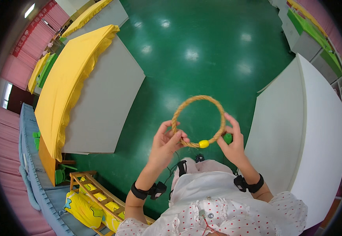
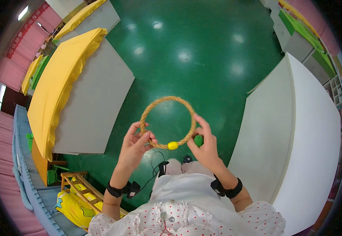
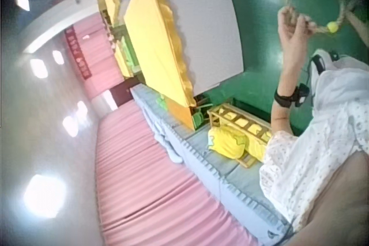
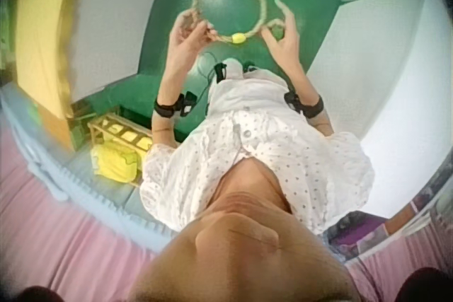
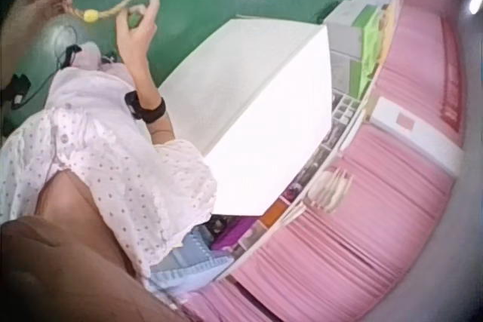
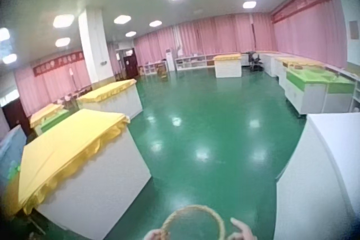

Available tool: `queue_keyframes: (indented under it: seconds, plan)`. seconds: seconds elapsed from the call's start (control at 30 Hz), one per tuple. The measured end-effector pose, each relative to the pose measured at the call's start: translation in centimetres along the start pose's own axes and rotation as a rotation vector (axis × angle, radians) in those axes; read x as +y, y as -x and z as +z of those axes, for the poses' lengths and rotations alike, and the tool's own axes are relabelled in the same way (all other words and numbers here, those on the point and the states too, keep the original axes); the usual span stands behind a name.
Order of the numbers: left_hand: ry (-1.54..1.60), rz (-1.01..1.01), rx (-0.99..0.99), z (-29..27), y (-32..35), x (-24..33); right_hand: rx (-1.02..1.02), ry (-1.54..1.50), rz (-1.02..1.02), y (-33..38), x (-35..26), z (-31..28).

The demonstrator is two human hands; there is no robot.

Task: The person wipes a white baby tub insert and the interior of a white baby tub with a blue cloth by hand, then picks up a circular toy and a green object.

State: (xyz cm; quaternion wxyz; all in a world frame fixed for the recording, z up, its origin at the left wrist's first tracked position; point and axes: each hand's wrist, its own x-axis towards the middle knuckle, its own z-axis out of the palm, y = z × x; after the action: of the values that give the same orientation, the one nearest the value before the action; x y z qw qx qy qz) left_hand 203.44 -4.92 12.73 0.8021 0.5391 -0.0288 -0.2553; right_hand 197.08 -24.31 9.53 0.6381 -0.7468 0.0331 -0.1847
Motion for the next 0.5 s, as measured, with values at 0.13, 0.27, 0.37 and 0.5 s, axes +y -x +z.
queue_keyframes:
  seconds: [0.13,0.27,0.37,0.5]
  plan:
    - [0.060,0.027,0.107,-4.0,-7.7,3.0,-0.048,-0.315,0.348,-9.3,2.0,1.9]
    - [0.133,0.019,0.146,-6.9,-16.9,5.5,-0.256,-0.896,0.623,-20.5,5.7,2.3]
    - [0.149,0.020,0.137,-7.4,-24.7,9.4,-0.292,-1.200,0.636,-28.9,6.3,2.2]
    - [0.094,-0.049,0.103,-8.6,-36.6,12.2,-0.317,-1.013,0.489,-38.1,8.7,2.9]
